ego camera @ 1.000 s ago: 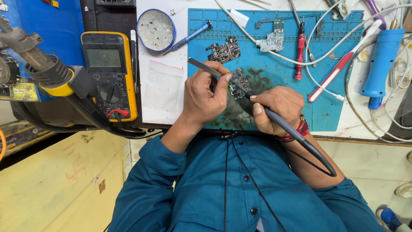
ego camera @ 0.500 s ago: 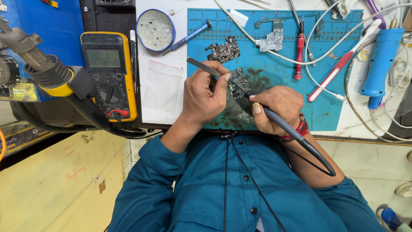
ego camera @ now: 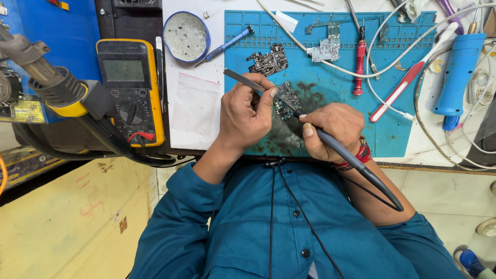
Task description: The person solders components on a small circuit board at a repair workbench, holding the board with tweezers in one hand while applying a soldering iron with the other. They reposition the board and continue soldering different points, with a multimeter, hot air gun, and solder wire on the bench.
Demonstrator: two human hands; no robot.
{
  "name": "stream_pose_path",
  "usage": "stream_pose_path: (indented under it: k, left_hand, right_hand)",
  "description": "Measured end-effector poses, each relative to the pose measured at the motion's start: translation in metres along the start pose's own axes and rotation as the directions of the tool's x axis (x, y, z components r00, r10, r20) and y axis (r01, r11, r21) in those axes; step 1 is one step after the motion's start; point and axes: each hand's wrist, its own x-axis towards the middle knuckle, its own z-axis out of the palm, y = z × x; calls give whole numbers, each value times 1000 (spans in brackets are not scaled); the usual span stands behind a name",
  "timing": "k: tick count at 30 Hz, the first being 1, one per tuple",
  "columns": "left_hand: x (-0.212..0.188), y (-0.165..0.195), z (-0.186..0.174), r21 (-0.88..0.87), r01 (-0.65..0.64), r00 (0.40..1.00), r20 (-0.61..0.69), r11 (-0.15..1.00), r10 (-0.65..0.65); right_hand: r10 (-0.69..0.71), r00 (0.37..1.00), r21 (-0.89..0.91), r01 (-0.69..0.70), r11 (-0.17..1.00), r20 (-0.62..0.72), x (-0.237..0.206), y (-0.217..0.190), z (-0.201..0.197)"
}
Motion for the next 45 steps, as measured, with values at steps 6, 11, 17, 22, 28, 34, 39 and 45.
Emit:
stream_pose_path:
  k: [6, 11, 17, 22, 28, 34, 39, 45]
  left_hand:
    - [0, 0, 0, -4, -10, 1000, 1, 1000, 10]
    - [0, -1, 1, -5, -8, 1000, -2, 1000, 8]
    - [-1, 0, 1, -12, -5, 1000, -2, 1000, 5]
    - [1, 0, 1, -17, 19, 1000, 3, 1000, -19]
    - [0, 0, 1, -14, 9, 1000, -2, 1000, -9]
    - [0, 0, 1, -22, 11, 1000, 0, 1000, -11]
    - [0, 0, 1, -12, 12, 1000, 6, 1000, -12]
    - [0, 0, 2, -14, -17, 1000, -3, 1000, 17]
  right_hand:
    - [-8, 1000, -14, 8, 1000, 4, 0, 0, 0]
    - [-12, 1000, -8, 12, 1000, -2, 1, 0, 0]
    - [-2, 1000, -5, 2, 1000, -2, 0, -1, 0]
    - [-6, 1000, -4, 5, 1000, -9, 1, -1, 0]
    - [-4, 1000, -8, 4, 1000, -1, 2, -2, -1]
    - [-8, 1000, -7, 8, 1000, -2, 3, -2, -1]
    - [-13, 1000, -7, 13, 1000, -5, 3, -2, -1]
    - [-8, 1000, -11, 8, 1000, -8, 2, -2, -1]
